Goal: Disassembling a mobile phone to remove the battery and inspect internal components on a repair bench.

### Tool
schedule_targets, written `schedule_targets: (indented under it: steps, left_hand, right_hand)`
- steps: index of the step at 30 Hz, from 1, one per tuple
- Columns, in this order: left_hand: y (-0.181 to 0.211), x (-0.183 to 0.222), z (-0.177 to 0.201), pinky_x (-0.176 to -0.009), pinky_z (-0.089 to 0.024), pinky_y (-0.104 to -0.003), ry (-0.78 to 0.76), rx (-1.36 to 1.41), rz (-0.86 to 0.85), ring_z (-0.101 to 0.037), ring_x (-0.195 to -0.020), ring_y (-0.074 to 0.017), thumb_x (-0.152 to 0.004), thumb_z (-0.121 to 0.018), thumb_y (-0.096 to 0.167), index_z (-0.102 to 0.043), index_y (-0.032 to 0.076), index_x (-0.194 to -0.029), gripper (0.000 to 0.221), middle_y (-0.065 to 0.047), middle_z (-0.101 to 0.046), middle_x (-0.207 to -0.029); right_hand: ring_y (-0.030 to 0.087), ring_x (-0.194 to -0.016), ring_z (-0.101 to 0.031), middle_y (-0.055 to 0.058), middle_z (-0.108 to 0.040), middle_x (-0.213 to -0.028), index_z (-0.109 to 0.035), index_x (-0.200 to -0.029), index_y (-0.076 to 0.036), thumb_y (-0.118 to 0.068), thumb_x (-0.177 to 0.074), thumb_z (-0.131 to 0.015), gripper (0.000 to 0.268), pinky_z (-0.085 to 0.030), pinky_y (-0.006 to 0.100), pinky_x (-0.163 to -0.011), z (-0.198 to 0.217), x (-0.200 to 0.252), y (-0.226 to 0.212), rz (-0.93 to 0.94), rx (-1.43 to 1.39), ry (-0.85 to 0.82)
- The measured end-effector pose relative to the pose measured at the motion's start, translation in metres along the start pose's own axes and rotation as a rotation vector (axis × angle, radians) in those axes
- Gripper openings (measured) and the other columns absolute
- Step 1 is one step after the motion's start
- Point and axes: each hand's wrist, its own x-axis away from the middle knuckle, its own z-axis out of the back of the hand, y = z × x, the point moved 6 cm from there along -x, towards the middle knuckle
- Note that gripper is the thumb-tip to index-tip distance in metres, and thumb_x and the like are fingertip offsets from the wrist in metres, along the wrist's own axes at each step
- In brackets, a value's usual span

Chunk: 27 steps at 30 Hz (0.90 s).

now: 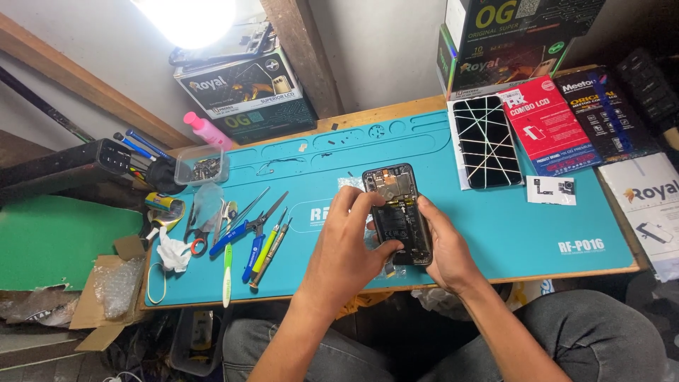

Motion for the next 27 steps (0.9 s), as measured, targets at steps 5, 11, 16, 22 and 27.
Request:
schedule_targets:
  steps: [5,11,16,22,27]
  left_hand:
    - [-0.001,-0.004,0.0,-0.081,-0.061,-0.047,-0.01,0.008,0.01,-0.067,-0.091,-0.0354,-0.056,-0.103,0.003,-0.062,0.004,-0.114,0.071,-0.01,-0.055,-0.099]
    - [0.003,-0.008,0.004,-0.077,-0.061,-0.049,-0.051,0.059,0.023,-0.066,-0.088,-0.0373,-0.058,-0.102,0.001,-0.058,0.004,-0.11,0.069,-0.011,-0.052,-0.096]
    - [0.004,-0.009,0.005,-0.076,-0.059,-0.05,-0.059,0.05,0.031,-0.064,-0.087,-0.0384,-0.057,-0.102,0.001,-0.055,0.006,-0.107,0.069,-0.011,-0.05,-0.096]
    - [0.003,-0.003,0.004,-0.076,-0.058,-0.045,-0.055,0.045,0.066,-0.066,-0.087,-0.0329,-0.061,-0.1,0.001,-0.051,0.013,-0.103,0.066,-0.008,-0.056,-0.094]
    - [-0.018,0.002,0.001,-0.079,-0.063,-0.04,-0.005,0.495,0.187,-0.081,-0.083,-0.0287,-0.069,-0.094,-0.004,-0.078,0.01,-0.097,0.035,-0.01,-0.083,-0.085]
  right_hand:
    - [0.036,-0.093,-0.07,0.03,-0.077,-0.111,-0.071,-0.133,0.004,-0.026,-0.108,-0.055,0.043,-0.064,0.053,-0.084,-0.012,0.009,-0.008,0.015,0.028,-0.025]
    - [0.038,-0.093,-0.07,0.032,-0.077,-0.112,-0.07,-0.135,0.007,-0.027,-0.106,-0.057,0.046,-0.064,0.055,-0.086,-0.004,0.001,-0.001,0.035,0.05,-0.026]
    - [0.039,-0.094,-0.071,0.035,-0.077,-0.114,-0.071,-0.132,0.006,-0.029,-0.107,-0.056,0.046,-0.062,0.054,-0.086,-0.001,0.0,0.0,-0.004,0.034,-0.03]
    - [0.042,-0.1,-0.072,0.035,-0.077,-0.12,-0.071,-0.138,0.002,-0.034,-0.106,-0.057,0.05,-0.061,0.053,-0.09,0.003,-0.002,0.006,-0.067,-0.011,0.009]
    - [0.049,-0.117,-0.072,0.031,-0.072,-0.136,-0.067,-0.146,-0.004,-0.041,-0.101,-0.057,0.06,-0.058,0.061,-0.104,0.007,-0.002,0.012,-0.167,-0.024,0.065]
